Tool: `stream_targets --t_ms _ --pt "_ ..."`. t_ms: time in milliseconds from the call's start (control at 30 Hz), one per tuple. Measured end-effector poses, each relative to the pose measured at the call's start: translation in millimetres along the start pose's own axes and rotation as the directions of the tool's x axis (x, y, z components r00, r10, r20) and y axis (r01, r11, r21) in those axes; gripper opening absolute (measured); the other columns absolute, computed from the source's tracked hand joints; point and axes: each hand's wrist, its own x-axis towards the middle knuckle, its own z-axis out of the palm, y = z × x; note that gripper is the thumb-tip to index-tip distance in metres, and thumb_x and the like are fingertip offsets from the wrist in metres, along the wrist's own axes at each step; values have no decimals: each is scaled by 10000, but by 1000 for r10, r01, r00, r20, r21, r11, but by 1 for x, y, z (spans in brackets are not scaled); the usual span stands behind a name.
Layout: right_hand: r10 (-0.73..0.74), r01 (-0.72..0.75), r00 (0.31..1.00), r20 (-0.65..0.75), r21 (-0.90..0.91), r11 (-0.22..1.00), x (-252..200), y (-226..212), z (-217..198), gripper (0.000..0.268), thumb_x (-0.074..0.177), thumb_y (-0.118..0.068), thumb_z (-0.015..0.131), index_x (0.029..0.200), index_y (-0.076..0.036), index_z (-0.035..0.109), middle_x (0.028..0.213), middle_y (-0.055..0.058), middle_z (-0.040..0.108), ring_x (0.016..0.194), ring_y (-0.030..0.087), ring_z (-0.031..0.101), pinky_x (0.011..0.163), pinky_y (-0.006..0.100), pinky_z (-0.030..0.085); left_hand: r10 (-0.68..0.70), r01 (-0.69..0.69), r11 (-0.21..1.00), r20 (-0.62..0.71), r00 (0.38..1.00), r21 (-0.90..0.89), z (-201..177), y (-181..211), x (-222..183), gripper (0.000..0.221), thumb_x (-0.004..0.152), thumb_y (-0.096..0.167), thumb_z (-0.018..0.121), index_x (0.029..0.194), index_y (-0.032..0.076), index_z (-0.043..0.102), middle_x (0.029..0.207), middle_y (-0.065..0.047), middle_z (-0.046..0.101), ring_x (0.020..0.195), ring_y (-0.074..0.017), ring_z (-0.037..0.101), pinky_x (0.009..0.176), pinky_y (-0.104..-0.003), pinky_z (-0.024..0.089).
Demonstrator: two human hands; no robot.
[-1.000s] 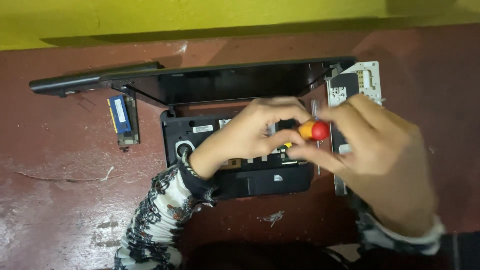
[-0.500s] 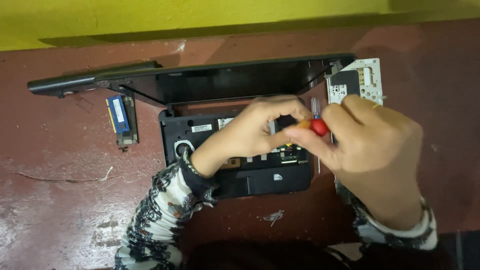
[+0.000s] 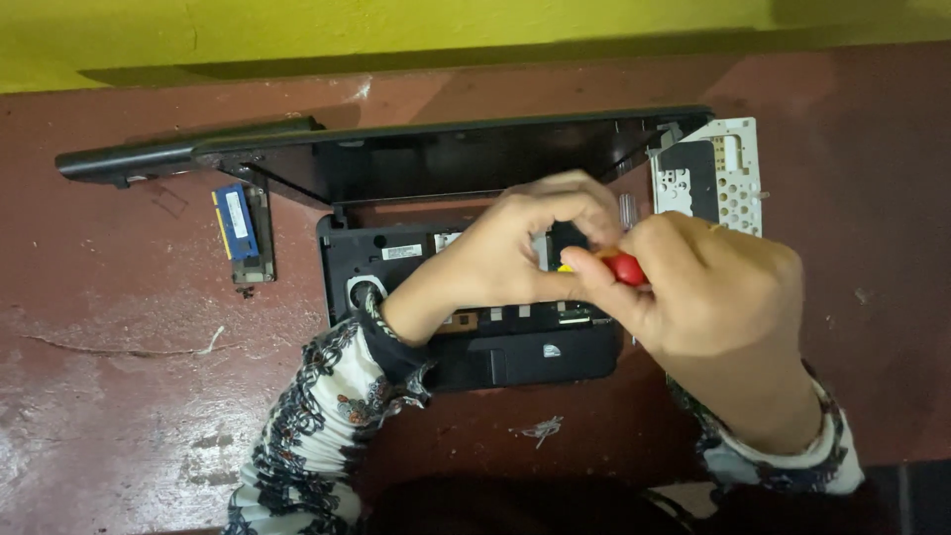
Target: Disassembling and reassembling laptop components including the keyboard and internal screws using a screwdriver.
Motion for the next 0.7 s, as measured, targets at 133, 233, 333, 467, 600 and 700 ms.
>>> stream_targets --t_ms 133,233,333,467,600,700 --pt "-99 110 991 89 -123 986 16 -3 -28 687 981 -763 608 1037 -89 728 872 42 633 528 100 496 484 241 461 -135 139 988 60 989 -72 -4 0 -5 267 889 249 788 1078 97 678 1058 -47 714 987 -186 708 952 -325 597" --pt "-246 128 946 211 452 883 19 2 -45 596 854 -129 773 1400 15 581 1459 210 582 1315 310 616 1109 436 533 -153 167 979 126 980 -115 -8 -1 -5 159 952 235 752 1083 156 707 1056 3 735 960 -154 717 929 -298 559" --pt "-230 63 936 267 516 854 15 2 -44 494 864 140 588 1294 -80 693 1441 118 618 1232 220 676 1099 363 544 -86 97 994 191 978 -48 -11 -4 -3 176 1008 205 652 1089 48 658 1061 -89 687 971 -232 683 875 -351 544" --pt "-134 47 978 161 456 889 17 -6 -38 308 881 70 715 1170 -30 755 1236 157 726 1035 233 736 970 356 601 -63 82 994 221 973 -77 -10 -12 -9 222 1079 192 532 1189 34 642 1115 -112 690 1009 -250 688 911 -366 542" --pt "-49 -12 991 122 452 892 20 -18 -37 298 882 187 696 1133 32 740 1173 167 730 887 200 764 840 287 643 -98 118 988 196 976 -94 -7 -4 -10 185 1088 22 477 1187 20 632 1112 -109 654 983 -237 643 883 -342 526" --pt "-23 17 1000 14 338 941 19 -30 -34 42 1016 16 693 1043 3 723 1050 102 753 856 220 717 709 297 576 -139 134 989 89 986 57 -3 7 -16 267 1074 70 532 1327 44 612 1265 -154 699 1146 -291 726 1017 -376 621"
